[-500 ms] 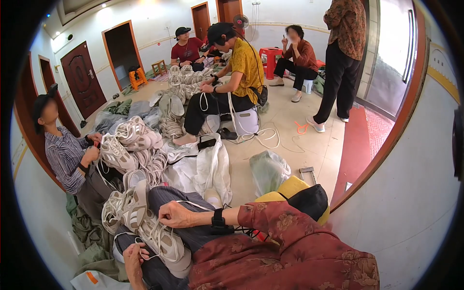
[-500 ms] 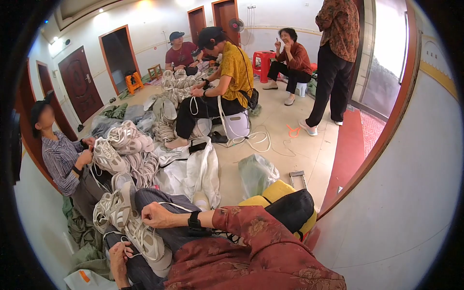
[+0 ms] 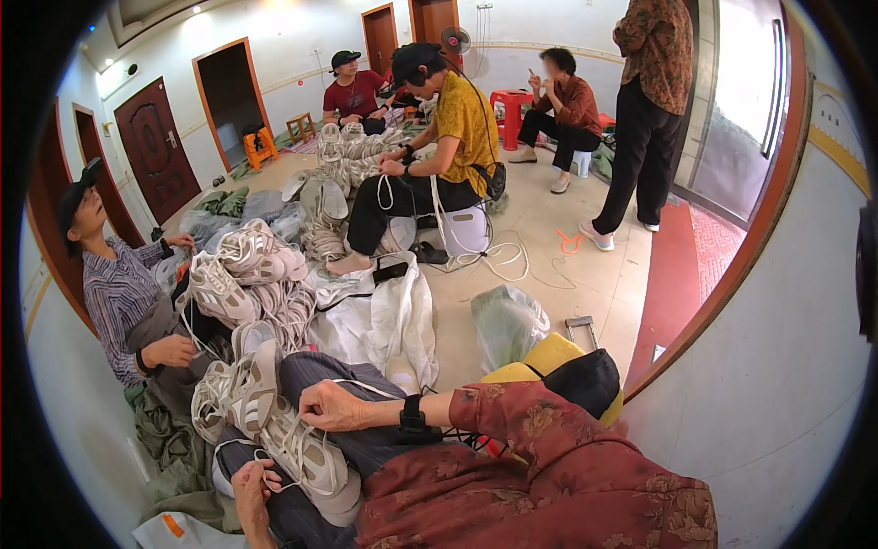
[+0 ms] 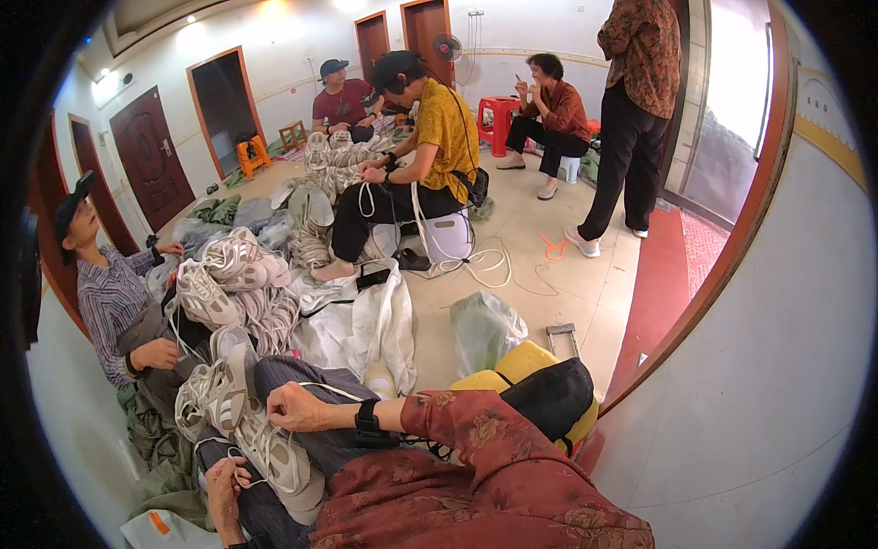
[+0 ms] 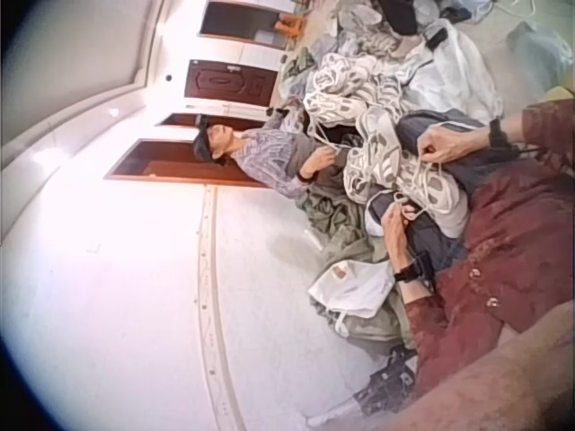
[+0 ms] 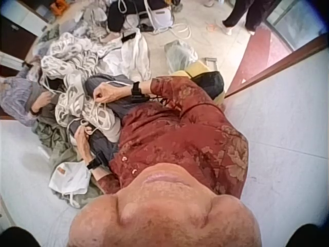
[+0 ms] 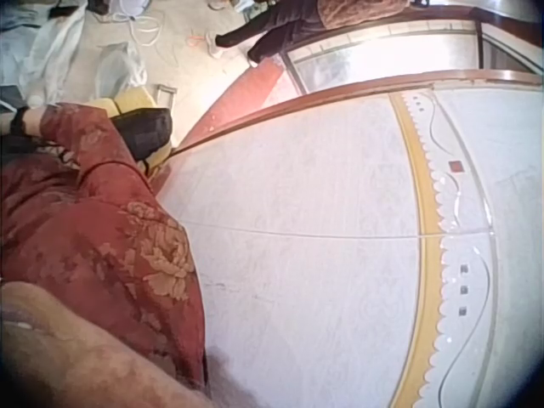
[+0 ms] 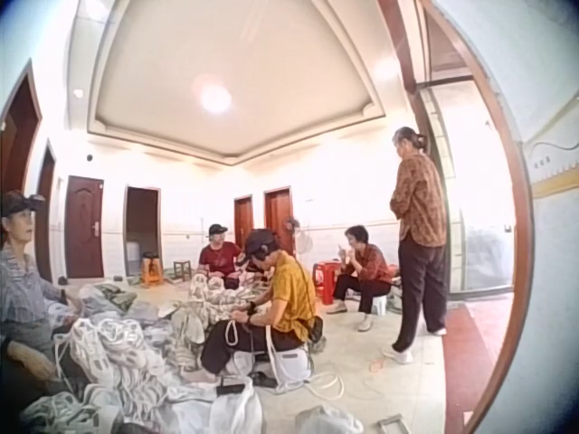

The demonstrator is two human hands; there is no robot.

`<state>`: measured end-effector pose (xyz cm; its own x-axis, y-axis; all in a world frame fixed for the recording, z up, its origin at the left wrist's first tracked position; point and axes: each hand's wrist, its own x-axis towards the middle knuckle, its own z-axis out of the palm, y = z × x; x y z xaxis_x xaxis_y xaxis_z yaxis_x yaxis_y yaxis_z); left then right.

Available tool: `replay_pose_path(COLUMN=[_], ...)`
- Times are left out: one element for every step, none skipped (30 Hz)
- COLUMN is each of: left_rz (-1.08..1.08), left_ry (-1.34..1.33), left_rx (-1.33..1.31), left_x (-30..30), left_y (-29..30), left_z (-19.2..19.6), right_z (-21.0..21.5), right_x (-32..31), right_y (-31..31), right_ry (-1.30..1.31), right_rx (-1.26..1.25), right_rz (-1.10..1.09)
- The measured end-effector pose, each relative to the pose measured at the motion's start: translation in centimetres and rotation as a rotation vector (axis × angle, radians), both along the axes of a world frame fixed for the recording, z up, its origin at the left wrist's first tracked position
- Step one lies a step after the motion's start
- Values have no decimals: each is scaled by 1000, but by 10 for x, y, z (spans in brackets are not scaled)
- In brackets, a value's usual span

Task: Lacing multiple pairs of white sneakers while sitting on the floor.

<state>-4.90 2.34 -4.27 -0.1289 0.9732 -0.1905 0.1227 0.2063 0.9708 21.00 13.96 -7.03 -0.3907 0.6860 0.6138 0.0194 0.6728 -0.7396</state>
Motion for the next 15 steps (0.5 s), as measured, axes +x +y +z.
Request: replay_pose_path(left_rz=[-4,-4,-2,0,0,4,8,8,5,1,1,0,-2,-2,-2], left_ry=[-6,-6,-1,3,2,2,1,1,3,4,4,2,1,1,9], left_rx=[3,3,2,0,-1,2,4,4,7,10,9,9,8,7,7], left_x=[-1,-1,-1,-1,-1,-1,-1,-1,-2,-2,-2,-1,-1,-1,0], left_y=[1,1,2,2,2,2,2,2,2,2,2,2,2,2,2], left_z=[-1,-1,-1,-2,-2,-2,-2,-3,-3,-3,-3,-3,-2,-2,-1], right_z=[0,1,1,1,2,3,3,4,4,5,5,5,5,5,5], right_x=[0,1,1,1,2,2,2,2,3,3,3,3,3,3,3], right_y=[0,0,0,0,-1,-1,-2,-2,-2,-2,-2,-3,-3,-3,-3], right_ry=[-7,-14,-14,-10,-6,-6,-9,-11,-12,-10,-9,-9,-6,-2,-2], right_rx=[1,1,1,-4,-9,-9,-13,-18,-18,-17,-17,-17,-11,-5,-5], right_rz=[-1,-1,-1,0,0,0,0,-1,0,0,1,1,-3,-6,-7])
